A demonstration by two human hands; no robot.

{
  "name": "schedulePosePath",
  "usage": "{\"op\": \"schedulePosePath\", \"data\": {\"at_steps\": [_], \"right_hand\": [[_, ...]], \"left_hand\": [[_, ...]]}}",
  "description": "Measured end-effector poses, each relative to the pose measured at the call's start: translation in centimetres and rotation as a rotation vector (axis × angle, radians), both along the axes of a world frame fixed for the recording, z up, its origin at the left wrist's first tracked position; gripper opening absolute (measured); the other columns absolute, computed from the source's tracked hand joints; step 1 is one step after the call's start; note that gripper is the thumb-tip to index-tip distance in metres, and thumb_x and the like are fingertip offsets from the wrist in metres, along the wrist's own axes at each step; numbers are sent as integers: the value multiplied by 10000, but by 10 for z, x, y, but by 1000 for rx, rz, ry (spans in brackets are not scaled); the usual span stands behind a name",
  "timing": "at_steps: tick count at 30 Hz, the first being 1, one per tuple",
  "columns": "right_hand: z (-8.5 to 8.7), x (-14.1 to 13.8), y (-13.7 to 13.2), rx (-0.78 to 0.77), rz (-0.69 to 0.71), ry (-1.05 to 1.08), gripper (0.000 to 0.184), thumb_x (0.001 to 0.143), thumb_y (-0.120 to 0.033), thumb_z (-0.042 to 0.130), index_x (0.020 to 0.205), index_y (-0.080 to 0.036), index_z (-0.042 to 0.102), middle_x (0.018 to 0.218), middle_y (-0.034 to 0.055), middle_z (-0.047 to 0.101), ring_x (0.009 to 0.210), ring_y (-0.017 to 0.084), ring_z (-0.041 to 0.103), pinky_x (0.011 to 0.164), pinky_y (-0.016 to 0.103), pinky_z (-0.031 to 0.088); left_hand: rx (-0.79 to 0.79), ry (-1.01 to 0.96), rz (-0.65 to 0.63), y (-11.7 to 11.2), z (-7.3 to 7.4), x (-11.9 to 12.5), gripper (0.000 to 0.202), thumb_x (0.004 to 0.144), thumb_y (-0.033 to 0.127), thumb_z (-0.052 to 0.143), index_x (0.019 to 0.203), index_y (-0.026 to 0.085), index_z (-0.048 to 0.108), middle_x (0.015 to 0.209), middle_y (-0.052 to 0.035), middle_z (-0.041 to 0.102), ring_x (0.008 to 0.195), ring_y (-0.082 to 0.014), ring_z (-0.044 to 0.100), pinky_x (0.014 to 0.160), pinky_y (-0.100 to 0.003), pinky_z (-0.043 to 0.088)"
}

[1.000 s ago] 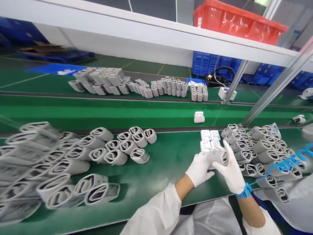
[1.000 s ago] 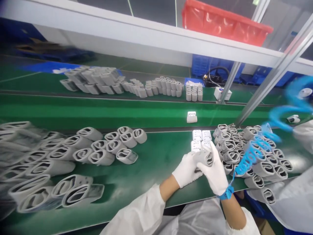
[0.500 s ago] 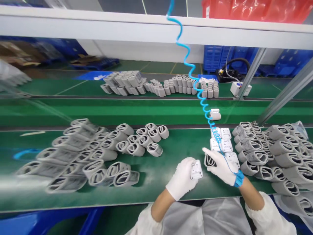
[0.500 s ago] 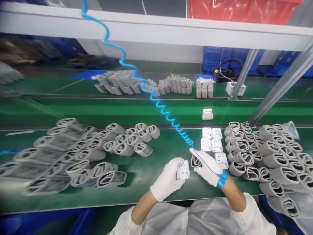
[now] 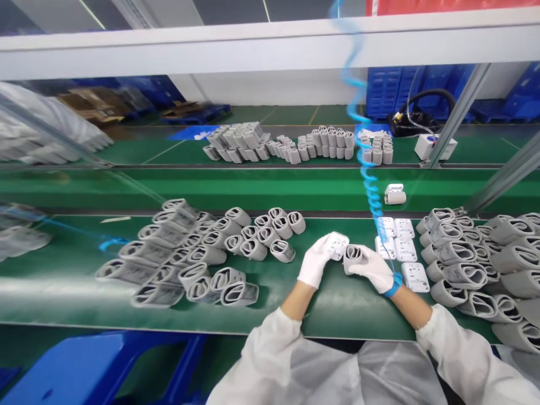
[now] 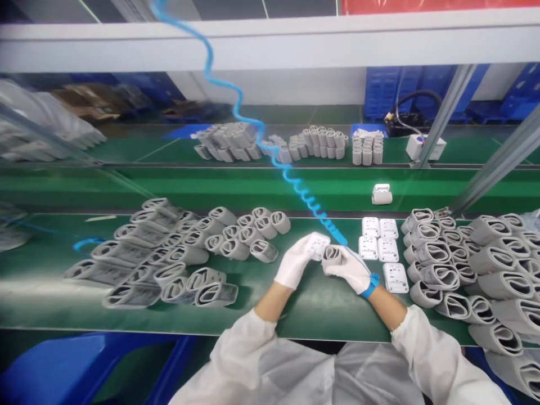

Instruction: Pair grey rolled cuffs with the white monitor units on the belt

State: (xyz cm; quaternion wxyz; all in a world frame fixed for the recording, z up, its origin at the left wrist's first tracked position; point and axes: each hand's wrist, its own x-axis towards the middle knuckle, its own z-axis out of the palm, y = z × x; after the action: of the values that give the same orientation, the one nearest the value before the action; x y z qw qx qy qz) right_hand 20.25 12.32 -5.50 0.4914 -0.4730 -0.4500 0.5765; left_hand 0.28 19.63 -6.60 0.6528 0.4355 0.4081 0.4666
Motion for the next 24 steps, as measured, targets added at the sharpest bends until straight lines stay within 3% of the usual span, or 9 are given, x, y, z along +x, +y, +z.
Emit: {"op": "schedulePosePath", "data": {"at_steps": [5, 9, 11, 14, 17, 20, 24], "right_hand": [[0, 4, 1, -7, -93, 194, 796, 716, -515, 996, 1382, -222, 673, 1369, 134, 773, 1321, 352, 723, 1170, 539, 578], [1, 5, 2, -37, -132, 277, 850, 746, -597, 980, 1441, -234, 653, 1414, 152, 755, 1327, 364, 731, 1181, 558, 579], [3, 4, 2, -63, -132, 271, 849, 746, -623, 976, 1437, -235, 669, 1472, 157, 729, 1386, 381, 699, 1192, 566, 578], [9, 2, 3, -109, -85, 286, 798, 790, -614, 954, 1445, -241, 691, 1551, 153, 686, 1470, 392, 643, 1224, 579, 560], [12, -2, 4, -155, -96, 344, 768, 789, -575, 970, 1431, -244, 710, 1555, 143, 687, 1489, 385, 630, 1246, 577, 543], [12, -6, 6, -201, -134, 375, 783, 770, -548, 989, 1434, -245, 707, 1557, 139, 687, 1493, 381, 626, 1229, 568, 557], [12, -7, 7, -186, -113, 390, 781, 759, -553, 995, 1423, -254, 715, 1561, 133, 684, 1475, 381, 636, 1178, 545, 598]], "left_hand": [[52, -26, 36, 39, 16, 26, 457, 709, 432, 980, 1022, 155, 792, 1030, -84, 819, 1009, -277, 762, 953, -393, 601], [25, -79, 85, 39, 12, 34, 513, 766, 597, 929, 964, 174, 716, 887, -32, 762, 871, -247, 760, 849, -377, 615], [-27, -179, 67, 32, 11, 35, 552, 774, 623, 924, 1008, 186, 680, 971, -59, 786, 984, -299, 802, 920, -439, 638], [-131, -370, 35, 19, 13, 37, 544, 780, 522, 969, 1074, 194, 649, 1240, -133, 809, 1238, -367, 781, 1091, -535, 605], [-167, -419, 52, 10, 18, 38, 553, 810, 499, 969, 1127, 196, 632, 1419, -181, 765, 1315, -385, 752, 1166, -588, 561], [-70, -381, 4, 3, 21, 37, 555, 887, 608, 885, 1159, 195, 634, 1433, -194, 754, 1365, -388, 719, 1213, -605, 519], [115, -297, -67, -5, 21, 31, 542, 953, 723, 751, 1150, 232, 630, 1373, -139, 763, 1433, -375, 658, 1240, -588, 492]]}}
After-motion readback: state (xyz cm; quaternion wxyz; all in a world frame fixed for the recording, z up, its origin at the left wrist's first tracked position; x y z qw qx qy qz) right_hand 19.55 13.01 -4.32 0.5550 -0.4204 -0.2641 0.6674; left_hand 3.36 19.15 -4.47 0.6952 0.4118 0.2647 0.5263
